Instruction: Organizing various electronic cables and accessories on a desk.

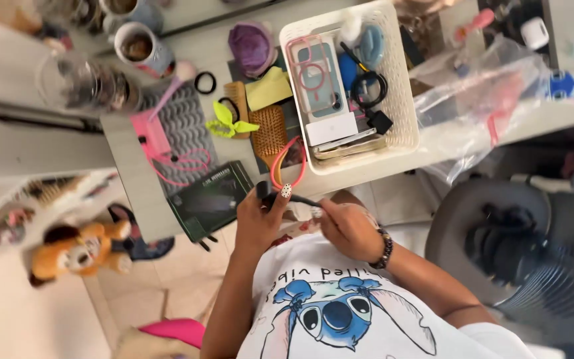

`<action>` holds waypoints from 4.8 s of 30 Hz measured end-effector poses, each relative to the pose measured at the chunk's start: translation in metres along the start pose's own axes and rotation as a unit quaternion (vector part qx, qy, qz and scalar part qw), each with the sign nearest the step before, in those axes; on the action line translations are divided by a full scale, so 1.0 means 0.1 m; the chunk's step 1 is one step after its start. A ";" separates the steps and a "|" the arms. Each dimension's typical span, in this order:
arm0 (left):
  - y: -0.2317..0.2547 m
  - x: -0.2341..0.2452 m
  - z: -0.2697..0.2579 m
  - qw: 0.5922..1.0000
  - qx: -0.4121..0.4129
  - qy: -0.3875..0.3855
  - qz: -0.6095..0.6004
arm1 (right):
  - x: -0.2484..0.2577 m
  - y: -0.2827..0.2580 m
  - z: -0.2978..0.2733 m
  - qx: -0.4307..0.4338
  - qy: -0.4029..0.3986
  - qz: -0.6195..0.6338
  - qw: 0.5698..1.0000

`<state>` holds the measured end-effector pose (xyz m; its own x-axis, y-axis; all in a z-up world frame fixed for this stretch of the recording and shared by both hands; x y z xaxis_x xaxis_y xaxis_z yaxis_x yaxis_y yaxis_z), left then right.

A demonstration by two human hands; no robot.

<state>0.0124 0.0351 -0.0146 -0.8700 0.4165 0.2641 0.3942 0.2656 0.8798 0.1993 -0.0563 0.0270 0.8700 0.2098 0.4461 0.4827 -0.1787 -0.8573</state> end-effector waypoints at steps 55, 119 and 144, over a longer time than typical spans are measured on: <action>-1.37 1.29 -0.42 0.926 -0.115 0.202 -0.298 | -1.29 0.44 1.08 -0.043 0.009 0.407 0.912; -0.71 1.02 0.07 0.847 -0.264 0.089 0.453 | -1.03 0.66 0.98 0.007 0.113 -0.319 0.941; 0.95 -0.63 0.00 0.861 -0.046 -0.202 -0.465 | 0.46 0.41 -0.26 0.101 0.237 0.656 0.709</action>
<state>0.1048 0.0343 0.0523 -0.6150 0.3349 -0.7139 -0.4582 0.5850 0.6692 0.2615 -0.0791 0.0186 0.5159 -0.3652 -0.7749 -0.7566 0.2299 -0.6121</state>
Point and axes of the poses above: each hand's wrist, its own z-axis towards the middle knuckle, its own x-axis out of the back of the hand, y = z × x, the point moved 4 cm from there along z, towards the middle knuckle, and after that the axes turned 2 degrees about x, right-handed, at the moved point
